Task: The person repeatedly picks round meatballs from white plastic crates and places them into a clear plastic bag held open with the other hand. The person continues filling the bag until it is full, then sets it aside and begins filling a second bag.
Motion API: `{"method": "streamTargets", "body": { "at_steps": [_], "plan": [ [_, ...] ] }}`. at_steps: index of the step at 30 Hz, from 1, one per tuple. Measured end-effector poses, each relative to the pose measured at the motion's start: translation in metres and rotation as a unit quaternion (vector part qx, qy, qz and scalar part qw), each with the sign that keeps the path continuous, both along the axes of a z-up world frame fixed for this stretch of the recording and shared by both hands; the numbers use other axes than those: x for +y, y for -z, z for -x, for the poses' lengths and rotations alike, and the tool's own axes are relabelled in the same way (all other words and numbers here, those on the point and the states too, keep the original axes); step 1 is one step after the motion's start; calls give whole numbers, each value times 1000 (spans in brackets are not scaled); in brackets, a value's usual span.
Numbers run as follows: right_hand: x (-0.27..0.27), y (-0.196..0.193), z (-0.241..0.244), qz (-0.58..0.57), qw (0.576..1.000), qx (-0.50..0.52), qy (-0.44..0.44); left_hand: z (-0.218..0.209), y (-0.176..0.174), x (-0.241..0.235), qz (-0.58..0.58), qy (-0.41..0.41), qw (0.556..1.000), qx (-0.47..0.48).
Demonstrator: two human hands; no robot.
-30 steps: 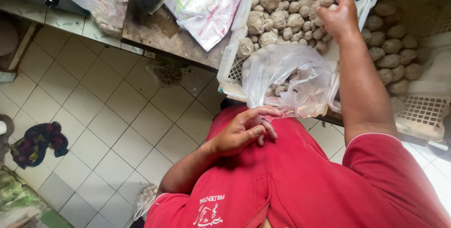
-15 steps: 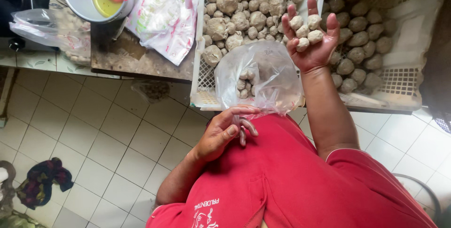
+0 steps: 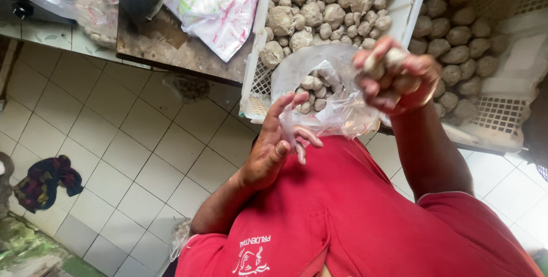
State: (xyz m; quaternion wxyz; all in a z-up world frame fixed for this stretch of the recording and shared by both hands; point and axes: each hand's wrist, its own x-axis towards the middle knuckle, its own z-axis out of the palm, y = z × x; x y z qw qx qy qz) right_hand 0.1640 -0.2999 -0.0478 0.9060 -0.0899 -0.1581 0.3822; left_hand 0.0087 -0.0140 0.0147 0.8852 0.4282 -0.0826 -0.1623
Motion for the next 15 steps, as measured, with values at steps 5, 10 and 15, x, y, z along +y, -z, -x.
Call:
{"method": "streamTargets", "body": {
  "at_steps": [5,10,15],
  "plan": [
    [59,1,40,208,963,81,-150,-2,-6,-10,34,-5,999,18],
    [48,-7,50,639,679,-350,90,4,-1,-2,40,25,999,-4],
    [-22,-46,10,736,599,-312,47,8,7,7,-4,98,995,-14]
  ]
}}
